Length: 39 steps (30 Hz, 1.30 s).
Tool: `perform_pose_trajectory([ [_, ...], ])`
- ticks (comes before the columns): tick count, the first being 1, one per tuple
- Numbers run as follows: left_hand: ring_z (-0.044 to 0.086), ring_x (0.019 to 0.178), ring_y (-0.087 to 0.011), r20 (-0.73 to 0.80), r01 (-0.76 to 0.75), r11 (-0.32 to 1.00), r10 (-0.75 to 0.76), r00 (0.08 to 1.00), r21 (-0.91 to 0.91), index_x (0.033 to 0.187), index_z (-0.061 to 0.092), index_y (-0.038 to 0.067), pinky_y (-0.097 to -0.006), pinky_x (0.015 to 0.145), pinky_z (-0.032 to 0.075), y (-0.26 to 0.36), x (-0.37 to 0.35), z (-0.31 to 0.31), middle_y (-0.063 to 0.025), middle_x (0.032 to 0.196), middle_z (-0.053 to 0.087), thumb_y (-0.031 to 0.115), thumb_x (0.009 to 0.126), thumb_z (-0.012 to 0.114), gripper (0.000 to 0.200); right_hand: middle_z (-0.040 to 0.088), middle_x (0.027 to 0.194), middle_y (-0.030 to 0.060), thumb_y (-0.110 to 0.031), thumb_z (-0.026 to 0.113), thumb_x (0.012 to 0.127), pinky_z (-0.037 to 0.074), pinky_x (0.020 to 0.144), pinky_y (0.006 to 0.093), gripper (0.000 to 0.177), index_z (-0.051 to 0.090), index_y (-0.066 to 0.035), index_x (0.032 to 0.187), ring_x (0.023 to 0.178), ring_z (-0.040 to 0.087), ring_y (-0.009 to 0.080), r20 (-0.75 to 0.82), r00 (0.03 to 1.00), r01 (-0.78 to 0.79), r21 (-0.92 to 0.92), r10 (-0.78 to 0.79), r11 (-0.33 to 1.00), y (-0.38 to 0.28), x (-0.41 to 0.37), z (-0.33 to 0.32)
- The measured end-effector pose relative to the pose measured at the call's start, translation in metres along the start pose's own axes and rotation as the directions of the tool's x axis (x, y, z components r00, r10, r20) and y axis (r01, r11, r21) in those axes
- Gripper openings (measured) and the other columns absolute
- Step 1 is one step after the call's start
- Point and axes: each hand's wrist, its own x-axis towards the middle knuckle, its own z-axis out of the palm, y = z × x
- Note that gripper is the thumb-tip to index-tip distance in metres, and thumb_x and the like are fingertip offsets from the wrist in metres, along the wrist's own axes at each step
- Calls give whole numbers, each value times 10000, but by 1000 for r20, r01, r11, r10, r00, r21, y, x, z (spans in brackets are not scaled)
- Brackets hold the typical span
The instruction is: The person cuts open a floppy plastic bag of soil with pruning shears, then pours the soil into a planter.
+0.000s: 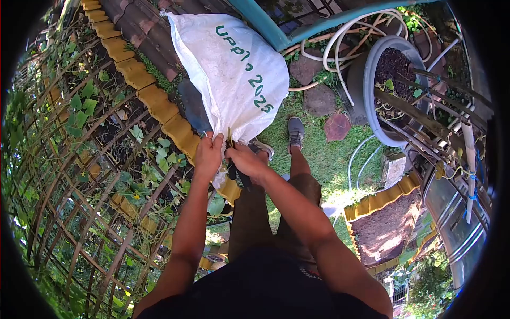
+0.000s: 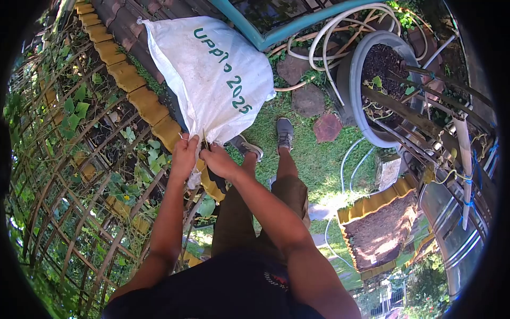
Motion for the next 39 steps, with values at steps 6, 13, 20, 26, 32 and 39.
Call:
perform_pose_trajectory([
  [6, 639, 887, -479, 20, 2, 987, -5, 1000, 158, 1012, 614, -103, -488, 785, 475, -2, 2, -1, -316, 873, 646, 315, 969, 515, 432, 608, 846, 187, -312, 489, 873, 467, 723, 399, 401, 587, 73, 930, 759, 595, 282, -59, 997, 36, -73, -40, 997, -19, -7, 0],
  [13, 670, 865, -433, 31, -25, 997, 22, 999, 74, 1079, 615, -92, -467, 785, 492, 5, -2, -5, -288, 858, 663, 303, 970, 505, 424, 583, 817, 157, -310, 486, 894, 471, 717, 387, 370, 545, 33, 1021, 752, 599, 262, -87, 991, 102, 4, -102, 995, 3, 2, 10],
  [20, 668, 772, -386, 106, 17, 993, -30, 994, 120, 1083, 623, -81, -432, 724, 493, 22, -7, -20, -250, 814, 668, 291, 975, 502, 406, 618, 837, 155, -313, 458, 907, 463, 748, 373, 372, 592, 26, 976, 747, 571, 244, -48, 982, 180, -29, -181, 983, 2, 14, 9],
  [26, 647, 696, -267, 118, 53, 998, -57, 991, 41, 1039, 627, -80, -389, 677, 486, 27, -6, -28, -175, 738, 658, 280, 978, 521, 380, 612, 780, 123, -300, 443, 905, 455, 715, 358, 371, 580, 45, 907, 741, 571, 222, -32, 988, 150, 64, -148, 987, -10, 13, 14],
  [32, 577, 645, -180, 103, 8, 1000, -5, 995, -29, 1038, 632, -99, -345, 652, 473, 16, -1, -30, -133, 658, 601, 274, 971, 542, 389, 596, 855, 113, -299, 455, 912, 457, 795, 337, 366, 593, 36, 964, 830, 572, 217, -97, 985, 157, 147, -144, 977, -22, 9, 19],
  [39, 543, 661, -149, 108, 9, 998, -2, 994, -59, 1014, 638, -88, -336, 629, 448, 18, -3, -34, -103, 679, 587, 252, 965, 541, 358, 600, 910, 108, -321, 462, 910, 448, 844, 320, 375, 602, 13, 1009, 891, 575, 213, -22, 990, 138, 158, -136, 978, -15, 30, 9],
])
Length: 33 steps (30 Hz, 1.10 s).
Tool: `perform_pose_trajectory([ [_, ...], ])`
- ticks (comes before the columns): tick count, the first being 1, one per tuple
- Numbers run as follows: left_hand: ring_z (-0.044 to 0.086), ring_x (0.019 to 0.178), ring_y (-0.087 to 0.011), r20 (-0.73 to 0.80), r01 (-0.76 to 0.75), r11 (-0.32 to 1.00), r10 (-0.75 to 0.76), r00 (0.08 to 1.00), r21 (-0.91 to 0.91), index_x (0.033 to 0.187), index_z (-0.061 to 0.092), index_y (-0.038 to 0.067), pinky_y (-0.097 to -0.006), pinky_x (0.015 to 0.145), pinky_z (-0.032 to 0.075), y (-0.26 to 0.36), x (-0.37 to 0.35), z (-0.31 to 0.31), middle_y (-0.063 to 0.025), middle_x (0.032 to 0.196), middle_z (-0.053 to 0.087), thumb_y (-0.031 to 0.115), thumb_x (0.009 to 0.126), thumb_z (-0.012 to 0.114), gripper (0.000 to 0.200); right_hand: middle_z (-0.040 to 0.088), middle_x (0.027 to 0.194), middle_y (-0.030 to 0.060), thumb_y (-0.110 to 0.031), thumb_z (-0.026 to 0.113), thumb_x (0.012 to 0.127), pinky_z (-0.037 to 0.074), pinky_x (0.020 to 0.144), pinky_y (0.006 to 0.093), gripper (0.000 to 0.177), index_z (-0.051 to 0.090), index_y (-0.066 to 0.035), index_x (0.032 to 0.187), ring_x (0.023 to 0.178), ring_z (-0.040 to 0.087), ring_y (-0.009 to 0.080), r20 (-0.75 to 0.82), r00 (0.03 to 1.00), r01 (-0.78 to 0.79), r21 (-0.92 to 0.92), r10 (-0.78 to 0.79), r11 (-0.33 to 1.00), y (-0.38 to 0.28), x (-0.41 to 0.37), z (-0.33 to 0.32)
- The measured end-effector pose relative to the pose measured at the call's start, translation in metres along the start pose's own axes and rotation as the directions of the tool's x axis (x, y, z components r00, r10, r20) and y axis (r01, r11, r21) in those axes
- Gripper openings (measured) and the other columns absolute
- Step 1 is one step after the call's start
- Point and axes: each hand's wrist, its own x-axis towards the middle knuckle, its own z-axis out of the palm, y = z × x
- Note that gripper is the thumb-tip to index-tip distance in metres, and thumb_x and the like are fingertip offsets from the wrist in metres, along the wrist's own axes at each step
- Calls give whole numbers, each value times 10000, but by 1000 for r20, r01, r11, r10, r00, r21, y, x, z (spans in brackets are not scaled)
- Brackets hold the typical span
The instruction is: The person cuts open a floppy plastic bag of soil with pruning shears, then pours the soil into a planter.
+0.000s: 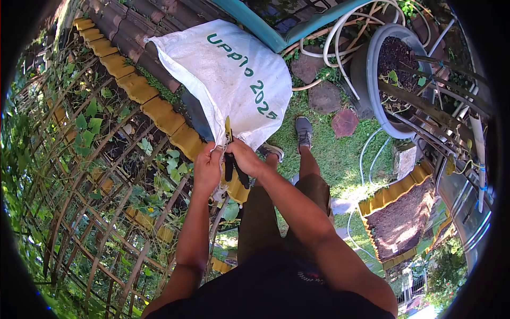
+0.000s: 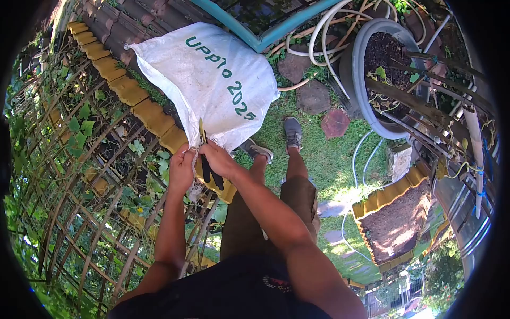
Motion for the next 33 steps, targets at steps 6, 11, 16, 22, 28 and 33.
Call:
perform_pose_trajectory([
  [6, 472, 629, -98, 30, 53, 984, -48, 998, -167, 988, 652, -40, -293, 570, 385, 9, -10, -2, -26, 684, 567, 218, 970, 527, 288, 595, 872, 93, -318, 470, 909, 452, 828, 322, 355, 597, -1, 1005, 853, 576, 206, -54, 998, 17, 77, -12, 997, -11, -5, 6],
  [11, 444, 630, -93, 21, 46, 986, -43, 999, -161, 1016, 645, -28, -289, 563, 368, -4, -7, -2, -10, 673, 524, 218, 977, 521, 278, 553, 878, 95, -297, 458, 925, 445, 829, 332, 335, 575, 12, 979, 862, 562, 211, 3, 993, 119, -128, -120, 985, -24, 5, -8],
  [16, 451, 639, -99, 42, 59, 983, -52, 998, -172, 1039, 647, -16, -287, 580, 375, 4, -9, -6, -20, 701, 547, 236, 983, 523, 286, 573, 901, 122, -342, 457, 914, 429, 846, 333, 367, 570, -3, 999, 898, 565, 235, -12, 1000, 27, 0, -27, 1000, -20, 8, -1],
  [22, 614, 753, -222, 77, 112, 982, -124, 989, 150, 1110, 633, -35, -376, 717, 470, 9, 1, -26, -141, 806, 665, 338, 961, 579, 405, 583, 1165, 250, -441, 424, 907, 404, 995, 415, 571, 532, 33, 1204, 1125, 558, 363, -41, 994, 87, -267, -101, 960, -3, 17, -7],
  [28, 663, 818, -404, -195, -43, 984, 77, 978, 172, 1114, 529, -39, -458, 737, 486, 20, 74, 7, -270, 826, 658, 393, 967, 589, 461, 484, 1383, 325, -409, 401, 916, 327, 1112, 432, 673, 415, 64, 1395, 1322, 446, 433, 59, 997, 67, -439, -45, 896, -25, 30, -17],
  [33, 615, 784, -515, -348, -57, 955, 161, 924, 289, 1012, 493, -15, -563, 662, 443, 20, 57, 29, -303, 822, 640, 268, 1011, 513, 283, 457, 1418, 314, -385, 393, 919, 325, 1118, 433, 683, 360, 62, 1435, 1333, 439, 420, 110, 992, 100, -420, -58, 902, -33, 14, -27],
])
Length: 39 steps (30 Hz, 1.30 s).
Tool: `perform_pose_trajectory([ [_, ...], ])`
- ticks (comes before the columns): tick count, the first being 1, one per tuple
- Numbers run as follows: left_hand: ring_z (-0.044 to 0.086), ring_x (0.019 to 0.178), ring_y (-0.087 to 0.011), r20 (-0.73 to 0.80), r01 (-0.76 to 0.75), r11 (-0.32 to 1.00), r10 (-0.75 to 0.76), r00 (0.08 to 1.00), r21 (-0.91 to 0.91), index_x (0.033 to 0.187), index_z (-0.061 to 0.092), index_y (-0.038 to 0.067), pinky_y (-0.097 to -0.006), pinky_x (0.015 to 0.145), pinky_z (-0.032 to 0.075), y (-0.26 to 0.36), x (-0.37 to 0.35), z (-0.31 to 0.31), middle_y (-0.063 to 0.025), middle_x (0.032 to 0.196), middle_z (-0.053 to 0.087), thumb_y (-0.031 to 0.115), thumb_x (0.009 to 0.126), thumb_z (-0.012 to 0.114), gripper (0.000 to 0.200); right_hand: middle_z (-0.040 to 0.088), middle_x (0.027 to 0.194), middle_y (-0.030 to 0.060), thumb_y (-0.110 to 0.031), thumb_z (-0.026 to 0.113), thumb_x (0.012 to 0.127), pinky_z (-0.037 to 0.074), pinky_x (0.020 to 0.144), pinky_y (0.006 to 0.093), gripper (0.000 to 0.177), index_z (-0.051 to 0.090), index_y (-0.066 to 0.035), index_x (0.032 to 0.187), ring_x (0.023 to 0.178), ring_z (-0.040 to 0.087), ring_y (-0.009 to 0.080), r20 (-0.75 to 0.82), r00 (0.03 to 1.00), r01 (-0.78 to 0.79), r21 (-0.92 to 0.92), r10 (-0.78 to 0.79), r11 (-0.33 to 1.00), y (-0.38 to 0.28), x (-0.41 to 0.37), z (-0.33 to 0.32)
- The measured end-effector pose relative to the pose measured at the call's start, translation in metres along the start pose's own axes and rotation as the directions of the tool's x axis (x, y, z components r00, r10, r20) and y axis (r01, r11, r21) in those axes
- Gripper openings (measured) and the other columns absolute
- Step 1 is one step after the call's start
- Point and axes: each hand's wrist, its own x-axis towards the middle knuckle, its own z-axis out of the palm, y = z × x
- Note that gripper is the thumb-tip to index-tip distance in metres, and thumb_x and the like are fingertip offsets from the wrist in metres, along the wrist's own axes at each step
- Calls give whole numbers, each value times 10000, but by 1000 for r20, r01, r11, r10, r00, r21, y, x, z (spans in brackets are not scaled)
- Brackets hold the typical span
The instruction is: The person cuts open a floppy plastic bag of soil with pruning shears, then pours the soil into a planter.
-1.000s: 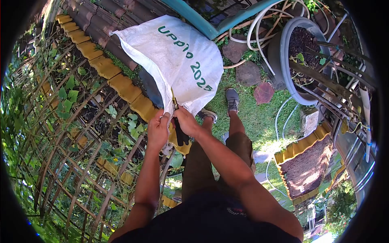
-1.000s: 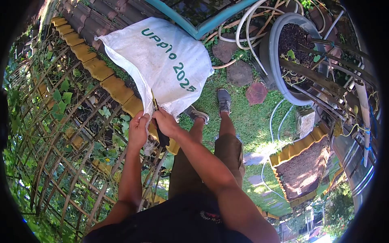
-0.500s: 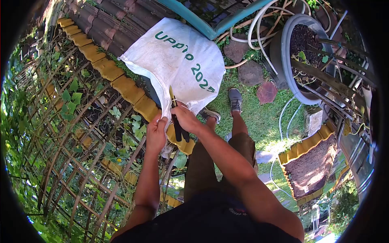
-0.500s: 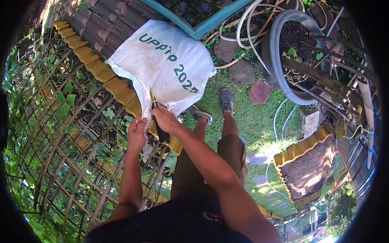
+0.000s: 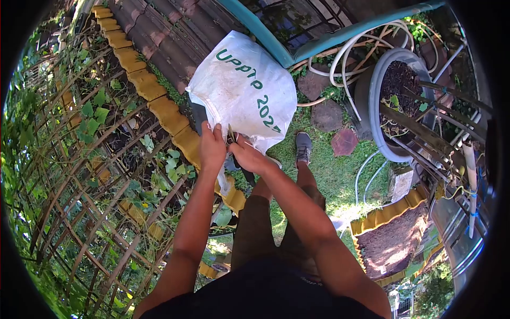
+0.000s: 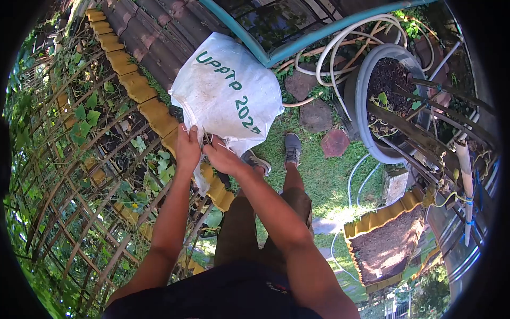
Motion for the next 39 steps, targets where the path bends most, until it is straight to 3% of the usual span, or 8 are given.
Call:
perform_pose_trajectory([
  [6, 617, 746, -505, -32, -17, 997, 14, 999, -80, 984, 486, -7, -565, 648, 435, 2, -2, -7, -304, 758, 619, 222, 1012, 508, 232, 561, 1225, 257, -354, 444, 903, 407, 1002, 396, 609, 452, 94, 1314, 1154, 547, 349, 183, 965, -208, 87, 189, 974, -18, -15, -5],
  [7, 618, 735, -502, -24, -16, 997, 14, 1000, -75, 977, 483, -6, -564, 641, 435, 0, -2, -6, -300, 743, 615, 217, 1012, 508, 227, 588, 1020, 186, -323, 456, 899, 444, 866, 361, 488, 506, 68, 1187, 942, 580, 268, 8, 1000, -1, 71, 1, 997, -6, -4, 6],
  [14, 621, 679, -475, 74, 82, 977, -68, 995, -196, 918, 461, 1, -552, 604, 427, 9, 0, -22, -277, 696, 609, 189, 1004, 512, 213, 554, 789, 97, -274, 462, 879, 441, 714, 344, 310, 547, 16, 947, 731, 543, 203, 86, 996, 1, 158, -15, 987, -16, 19, -4],
  [18, 598, 666, -490, 99, -5, 973, 29, 995, -229, 919, 463, -3, -543, 594, 415, -12, 17, -18, -273, 681, 593, 193, 1000, 517, 219, 580, 782, 87, -261, 478, 886, 446, 699, 342, 285, 558, 12, 868, 703, 550, 188, -39, 995, -73, 319, 90, 945, -24, 19, 13],
  [24, 571, 654, -503, 282, 110, 954, -29, 959, -278, 961, 483, 8, -541, 586, 402, -19, 23, -39, -272, 693, 582, 199, 993, 534, 200, 599, 783, 84, -237, 483, 894, 454, 694, 319, 270, 583, 13, 871, 712, 562, 171, -94, 995, -19, 188, 38, 982, -54, 23, 11],
  [28, 601, 619, -437, 410, 307, 863, -130, 903, -402, 960, 481, -9, -512, 599, 430, 2, 33, -60, -250, 676, 567, 182, 990, 532, 200, 586, 768, 78, -237, 482, 900, 455, 696, 320, 248, 563, -3, 895, 710, 561, 166, -85, 989, -87, 355, 124, 931, -54, 33, 24],
  [34, 605, 579, -362, 277, 88, 933, 13, 961, -348, 911, 493, -8, -450, 551, 444, -36, 34, -34, -221, 675, 577, 173, 983, 531, 199, 595, 810, 69, -248, 487, 908, 457, 724, 310, 247, 566, -16, 941, 773, 568, 157, -69, 981, -126, 482, 181, 867, -59, 27, 26],
  [39, 610, 622, -227, 373, 230, 902, -85, 924, -365, 942, 530, -16, -414, 542, 459, -17, 33, -49, -143, 698, 607, 171, 985, 530, 192, 618, 840, 70, -256, 486, 906, 457, 732, 310, 282, 596, -1, 956, 769, 569, 160, 63, 966, -238, 588, 250, 773, -64, 23, 10],
])
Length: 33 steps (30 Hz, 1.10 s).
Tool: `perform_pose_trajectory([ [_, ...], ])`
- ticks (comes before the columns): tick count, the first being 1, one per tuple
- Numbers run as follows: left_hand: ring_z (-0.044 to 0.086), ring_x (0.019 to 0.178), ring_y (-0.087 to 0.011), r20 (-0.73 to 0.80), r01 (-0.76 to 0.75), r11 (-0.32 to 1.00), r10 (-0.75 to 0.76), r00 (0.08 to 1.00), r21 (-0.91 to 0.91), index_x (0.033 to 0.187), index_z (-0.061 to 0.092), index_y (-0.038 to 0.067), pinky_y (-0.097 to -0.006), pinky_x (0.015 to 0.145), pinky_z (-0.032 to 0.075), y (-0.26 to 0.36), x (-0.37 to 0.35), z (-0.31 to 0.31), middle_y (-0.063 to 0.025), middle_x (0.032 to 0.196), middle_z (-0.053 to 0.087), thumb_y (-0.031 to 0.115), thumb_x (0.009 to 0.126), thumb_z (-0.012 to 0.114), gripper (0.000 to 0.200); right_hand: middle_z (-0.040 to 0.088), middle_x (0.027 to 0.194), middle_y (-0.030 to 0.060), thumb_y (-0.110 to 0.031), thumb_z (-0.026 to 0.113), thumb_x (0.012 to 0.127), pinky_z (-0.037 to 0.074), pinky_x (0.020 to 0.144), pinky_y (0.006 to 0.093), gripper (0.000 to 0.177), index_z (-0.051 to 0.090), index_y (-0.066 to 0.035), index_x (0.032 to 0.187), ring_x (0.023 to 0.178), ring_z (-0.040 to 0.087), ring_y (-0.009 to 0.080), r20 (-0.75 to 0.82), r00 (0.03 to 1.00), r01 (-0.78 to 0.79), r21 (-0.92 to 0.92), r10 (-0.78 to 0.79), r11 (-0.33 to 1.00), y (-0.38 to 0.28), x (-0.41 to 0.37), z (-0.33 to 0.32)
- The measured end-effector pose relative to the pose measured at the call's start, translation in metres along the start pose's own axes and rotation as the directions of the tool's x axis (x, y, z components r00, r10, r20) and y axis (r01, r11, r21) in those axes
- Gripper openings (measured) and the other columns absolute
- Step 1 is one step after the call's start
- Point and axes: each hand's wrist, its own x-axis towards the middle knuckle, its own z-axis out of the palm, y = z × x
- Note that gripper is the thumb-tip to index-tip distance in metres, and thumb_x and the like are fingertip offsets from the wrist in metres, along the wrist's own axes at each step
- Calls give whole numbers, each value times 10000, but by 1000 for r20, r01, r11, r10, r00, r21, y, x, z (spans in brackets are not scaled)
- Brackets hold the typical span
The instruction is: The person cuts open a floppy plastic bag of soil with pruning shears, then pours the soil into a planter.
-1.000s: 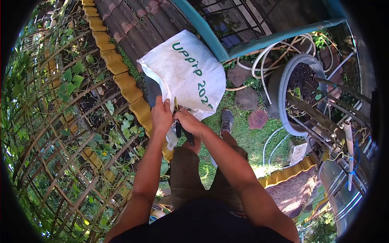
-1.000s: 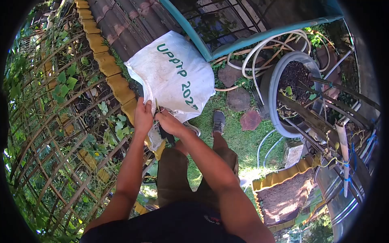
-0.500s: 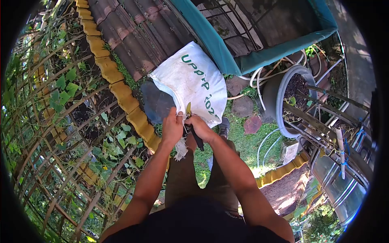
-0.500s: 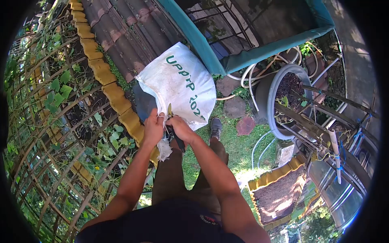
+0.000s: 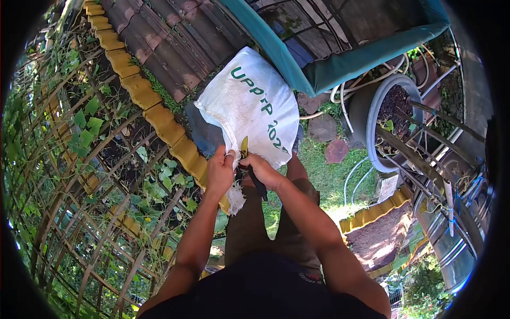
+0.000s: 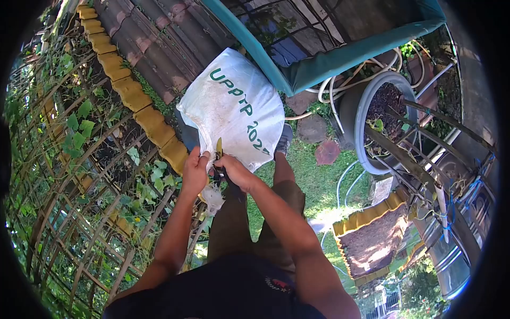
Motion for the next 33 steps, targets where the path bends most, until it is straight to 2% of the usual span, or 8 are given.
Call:
perform_pose_trajectory([
  [6, 586, 642, -134, 5, -32, 999, 32, 999, -11, 1008, 588, -10, -343, 563, 477, 12, 0, -4, -79, 788, 642, 143, 990, 527, 165, 607, 819, 72, -257, 479, 909, 468, 735, 326, 284, 581, 7, 891, 741, 584, 164, 110, 990, 118, -249, -93, 961, 3, 13, -6],
  [8, 576, 670, -115, 17, -92, 995, 93, 996, -34, 1017, 597, -5, -306, 602, 476, -12, 5, -7, -83, 811, 644, 138, 990, 529, 161, 605, 845, 84, -246, 480, 899, 469, 744, 330, 273, 568, 12, 906, 765, 590, 164, 26, 998, 67, -130, -64, 989, 11, 4, 2],
  [10, 568, 712, -120, 91, 40, 989, -27, 996, -140, 1011, 595, -17, -306, 655, 468, 12, 1, -13, -85, 812, 643, 139, 989, 532, 169, 589, 906, 99, -234, 480, 885, 470, 751, 329, 273, 543, 14, 979, 797, 588, 166, -14, 997, 70, -3, -70, 998, 7, -1, 7],
  [14, 550, 767, -123, 100, 45, 999, -45, 994, -3, 999, 587, -25, -305, 706, 448, 7, -1, -19, -77, 811, 639, 143, 991, 534, 176, 572, 870, 97, -244, 471, 897, 469, 750, 330, 291, 530, 6, 1032, 803, 580, 169, 30, 987, 161, -75, -159, 984, -5, 15, 7],
  [16, 552, 761, -131, 111, 62, 992, -50, 993, -111, 1000, 586, -19, -315, 707, 452, 11, 1, -17, -73, 815, 637, 144, 992, 533, 172, 567, 827, 89, -243, 465, 901, 463, 749, 329, 293, 536, 9, 1032, 782, 568, 169, 7, 965, 260, -109, -261, 959, -6, 23, 8],
  [23, 551, 757, -151, 145, 93, 988, -75, 987, -120, 1023, 607, -13, -341, 712, 455, 17, -3, -19, -79, 827, 644, 128, 991, 525, 167, 563, 925, 108, -219, 459, 893, 435, 860, 333, 293, 527, 16, 1053, 904, 540, 208, 19, 990, 139, -44, -139, 989, 1, 15, 10],
  [29, 642, 845, -339, 149, 1, 971, -38, 988, 240, 1134, 601, -12, -396, 781, 482, -24, 19, -38, -192, 941, 677, 249, 966, 547, 316, 553, 985, 115, -225, 467, 865, 418, 885, 337, 336, 524, 18, 1089, 934, 519, 210, 2, 970, 234, -259, -242, 937, 5, 24, 11],
  [33, 633, 999, -445, 61, 76, 952, -98, 993, 297, 1254, 558, -1, -449, 861, 483, 8, 47, -31, -252, 1044, 674, 350, 946, 546, 466, 550, 970, 118, -248, 468, 872, 423, 868, 342, 346, 521, 14, 1092, 921, 519, 222, -49, 962, 239, -322, -268, 916, -2, 34, 12],
])
